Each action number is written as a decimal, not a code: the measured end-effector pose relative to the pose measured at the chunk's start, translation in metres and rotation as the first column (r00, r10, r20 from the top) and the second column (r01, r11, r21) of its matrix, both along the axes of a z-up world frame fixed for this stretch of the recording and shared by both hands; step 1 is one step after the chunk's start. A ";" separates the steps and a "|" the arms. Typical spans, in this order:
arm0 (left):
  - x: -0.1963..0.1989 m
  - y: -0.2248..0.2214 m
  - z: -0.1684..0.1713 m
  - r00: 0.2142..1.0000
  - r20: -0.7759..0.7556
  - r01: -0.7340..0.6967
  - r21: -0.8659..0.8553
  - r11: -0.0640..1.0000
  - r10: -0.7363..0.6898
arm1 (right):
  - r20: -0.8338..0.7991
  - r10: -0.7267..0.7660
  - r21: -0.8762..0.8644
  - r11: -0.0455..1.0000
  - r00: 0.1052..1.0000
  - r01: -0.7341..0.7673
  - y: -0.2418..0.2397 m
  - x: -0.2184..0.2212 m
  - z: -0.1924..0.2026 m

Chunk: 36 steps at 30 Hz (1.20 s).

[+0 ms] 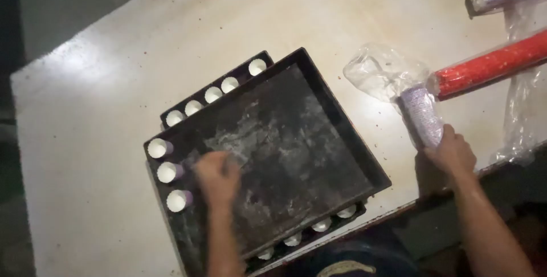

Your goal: Placing paper cupcake liners onto a large metal baking tray.

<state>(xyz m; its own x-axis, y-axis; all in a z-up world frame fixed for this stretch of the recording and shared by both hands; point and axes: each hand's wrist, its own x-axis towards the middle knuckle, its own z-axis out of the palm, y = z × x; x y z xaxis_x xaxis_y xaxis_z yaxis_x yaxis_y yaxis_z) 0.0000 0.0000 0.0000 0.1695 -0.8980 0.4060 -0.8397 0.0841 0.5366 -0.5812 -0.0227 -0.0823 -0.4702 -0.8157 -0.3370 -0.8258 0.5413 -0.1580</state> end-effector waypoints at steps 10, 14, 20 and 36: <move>-0.248 -0.024 -0.013 0.386 -0.884 0.646 0.054 0.762 -0.264 | 0.509 0.344 -0.623 0.779 0.789 0.062 0.028 0.022 0.008; -0.311 -0.051 -0.006 0.056 -0.979 0.730 -0.093 0.677 -0.195 | 0.706 0.433 -0.548 0.835 0.561 0.045 0.037 0.055 0.080; -0.359 -0.071 0.058 -0.625 -0.780 0.437 -0.391 0.810 -0.039 | 0.727 0.483 -0.592 0.801 0.487 0.090 0.057 0.019 0.117; -0.433 -0.095 0.111 -0.827 -0.526 0.479 -0.476 0.737 0.198 | -0.094 0.578 -0.986 0.062 0.810 -0.158 0.002 -0.042 0.249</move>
